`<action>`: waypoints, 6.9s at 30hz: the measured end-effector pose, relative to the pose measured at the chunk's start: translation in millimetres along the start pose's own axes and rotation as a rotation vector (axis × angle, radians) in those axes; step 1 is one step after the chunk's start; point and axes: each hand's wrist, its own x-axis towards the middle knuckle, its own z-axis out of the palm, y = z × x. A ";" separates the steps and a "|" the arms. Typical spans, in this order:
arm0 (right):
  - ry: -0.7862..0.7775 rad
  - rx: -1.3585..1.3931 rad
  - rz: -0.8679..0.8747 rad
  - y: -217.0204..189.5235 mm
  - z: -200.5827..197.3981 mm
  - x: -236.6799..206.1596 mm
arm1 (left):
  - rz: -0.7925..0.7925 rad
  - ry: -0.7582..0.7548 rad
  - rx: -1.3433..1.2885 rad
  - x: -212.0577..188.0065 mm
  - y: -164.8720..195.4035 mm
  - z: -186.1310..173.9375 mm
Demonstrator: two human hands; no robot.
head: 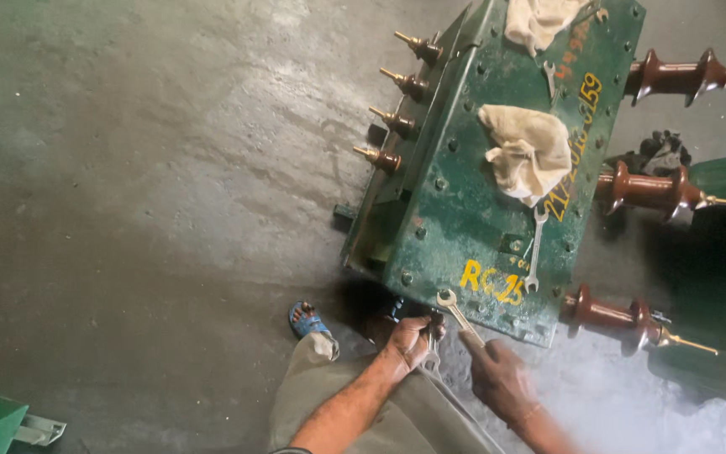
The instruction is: The person uses two wrenches to tighten bolts on a green electrical panel. The person repeatedly adjusts the wrenches and turns the bolts on the panel's surface.
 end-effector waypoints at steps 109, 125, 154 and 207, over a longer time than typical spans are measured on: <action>0.026 -0.081 -0.597 -115.0 -14.2 130.2 | 0.096 0.000 0.217 -10.1 2.2 -3.8; 0.099 -0.124 0.216 39.5 -48.4 92.3 | 0.092 -0.038 0.081 -2.4 0.2 4.9; 0.004 -0.221 -0.215 39.0 -93.0 189.4 | 0.070 -0.017 0.121 -6.5 -0.1 12.4; -0.150 0.084 -0.128 -127.7 -13.8 86.7 | 0.184 0.075 0.432 -3.4 -5.0 -11.1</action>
